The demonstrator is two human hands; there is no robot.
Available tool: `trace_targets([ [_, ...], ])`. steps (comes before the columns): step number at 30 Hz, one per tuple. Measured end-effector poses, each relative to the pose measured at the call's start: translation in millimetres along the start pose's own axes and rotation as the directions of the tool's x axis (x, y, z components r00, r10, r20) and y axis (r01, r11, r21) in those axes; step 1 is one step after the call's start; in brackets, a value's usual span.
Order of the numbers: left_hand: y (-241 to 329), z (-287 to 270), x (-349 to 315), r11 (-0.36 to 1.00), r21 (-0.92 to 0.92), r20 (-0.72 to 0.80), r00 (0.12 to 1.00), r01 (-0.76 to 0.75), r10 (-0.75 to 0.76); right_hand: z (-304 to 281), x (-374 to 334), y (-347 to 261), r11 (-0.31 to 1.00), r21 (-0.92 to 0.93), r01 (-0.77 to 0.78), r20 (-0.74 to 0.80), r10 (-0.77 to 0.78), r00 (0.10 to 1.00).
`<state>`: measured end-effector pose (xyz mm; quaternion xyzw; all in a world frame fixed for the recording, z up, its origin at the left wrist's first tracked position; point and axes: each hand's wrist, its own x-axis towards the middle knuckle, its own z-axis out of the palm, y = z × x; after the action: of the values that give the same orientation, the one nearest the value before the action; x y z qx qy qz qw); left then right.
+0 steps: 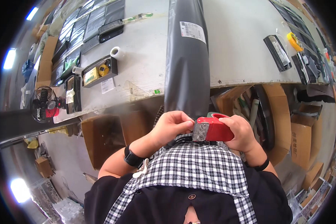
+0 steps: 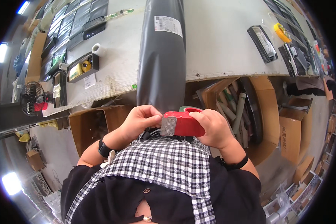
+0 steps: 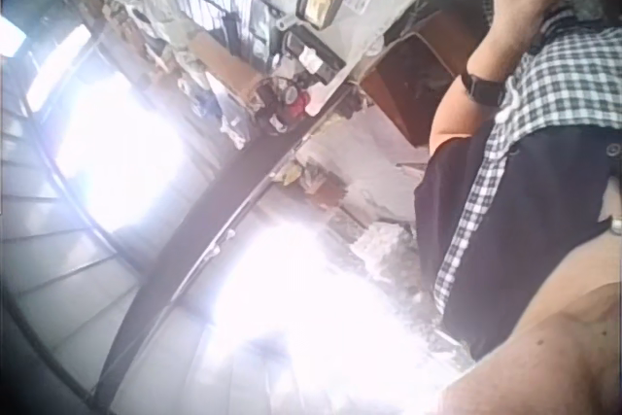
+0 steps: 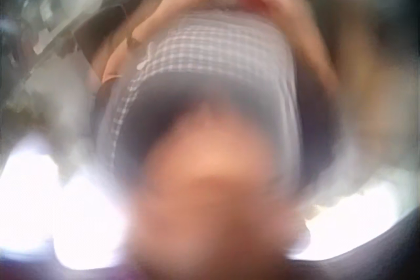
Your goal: The person is packaging long plastic profiles by inserting them into plastic sleeves, applying labels, and sealing them with tape.
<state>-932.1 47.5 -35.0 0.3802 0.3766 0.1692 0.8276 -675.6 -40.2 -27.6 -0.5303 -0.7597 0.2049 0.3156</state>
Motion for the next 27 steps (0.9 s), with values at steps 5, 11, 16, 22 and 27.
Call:
trace_targets([
  [5, 13.1, -21.8, -40.1, 0.991, 0.076, -0.266, 0.956, -0.107, 0.124, -35.2, -25.8, 31.0, 0.993, 0.013, -0.118, 0.046, 0.117, 0.992],
  [11, -24.1, -51.9, -24.3, 0.97, 0.242, -0.503, 0.856, 0.01, 0.117, -1.5, -59.1, 118.9, 0.974, 0.012, -0.228, 0.12, 0.225, 0.967],
  [16, -104.0, -87.6, 39.9, 0.977, 0.211, -0.369, 0.923, -0.033, 0.111, 111.9, -33.7, 148.1, 0.933, 0.049, -0.356, 0.356, 0.317, 0.879],
  [22, -40.3, -62.8, 36.6, 0.236, 0.933, -0.322, 0.92, 0.27, 0.223, 171.9, -15.2, 144.9, 0.984, -0.116, -0.135, -0.035, 0.132, 0.991],
  [27, 56.3, -55.2, 50.5, -0.356, 0.854, 0.513, 0.731, -0.379, 0.451, 179.7, -13.9, 108.8, 0.675, 0.083, -0.733, -0.02, 0.737, 0.676],
])
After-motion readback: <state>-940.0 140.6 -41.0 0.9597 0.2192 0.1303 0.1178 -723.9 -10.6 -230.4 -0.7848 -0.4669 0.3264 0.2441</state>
